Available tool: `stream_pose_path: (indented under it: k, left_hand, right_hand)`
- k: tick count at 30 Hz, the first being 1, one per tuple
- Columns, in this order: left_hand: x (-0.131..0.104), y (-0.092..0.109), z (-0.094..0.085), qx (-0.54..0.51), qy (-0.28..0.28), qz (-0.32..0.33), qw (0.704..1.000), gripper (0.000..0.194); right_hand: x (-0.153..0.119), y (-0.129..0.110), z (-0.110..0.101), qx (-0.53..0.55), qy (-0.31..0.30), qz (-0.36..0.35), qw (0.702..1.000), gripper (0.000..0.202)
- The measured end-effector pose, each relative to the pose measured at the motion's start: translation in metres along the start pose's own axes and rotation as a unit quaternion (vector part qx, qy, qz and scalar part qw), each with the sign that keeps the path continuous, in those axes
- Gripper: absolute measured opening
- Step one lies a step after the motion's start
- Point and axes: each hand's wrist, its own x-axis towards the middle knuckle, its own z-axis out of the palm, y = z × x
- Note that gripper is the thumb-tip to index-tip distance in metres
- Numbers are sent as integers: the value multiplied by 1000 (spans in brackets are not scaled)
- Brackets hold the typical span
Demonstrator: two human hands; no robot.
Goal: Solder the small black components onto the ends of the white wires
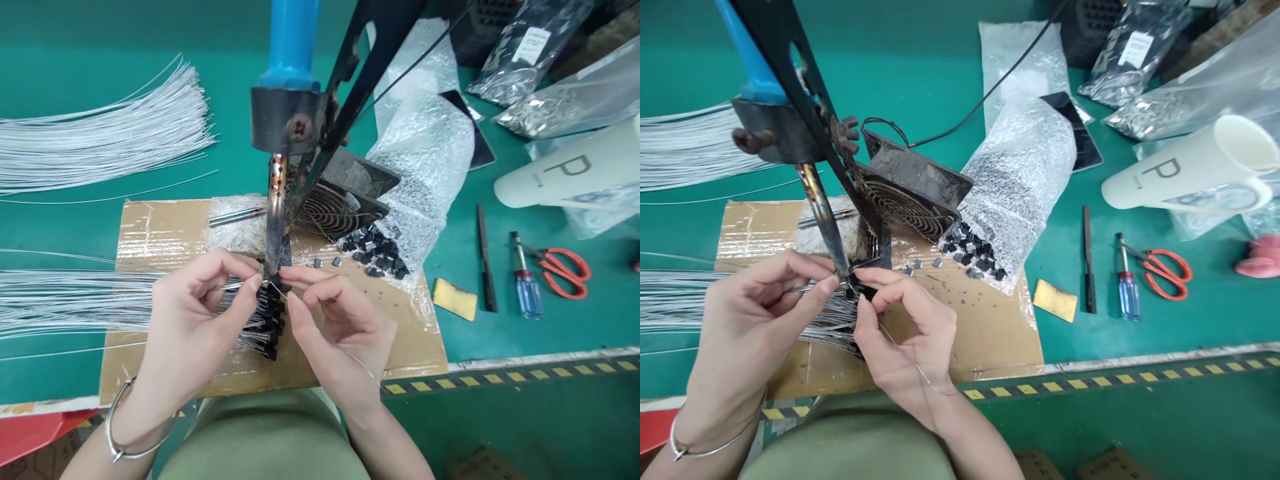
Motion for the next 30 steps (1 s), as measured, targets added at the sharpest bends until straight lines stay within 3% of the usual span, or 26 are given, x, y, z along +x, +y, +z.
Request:
stream_pose_path:
  k: [13, 30]
  left_hand:
    - [-4, 2, 3, 22, 38, 2, 999, 8]
    - [-2, 4, 5, 23, 19, -1, 1000, 8]
  right_hand:
    - [-2, 2, -2, 13, -4, -11, 1000, 21]
    - [-5, 3, -1, -16, 4, -21, 1000, 20]
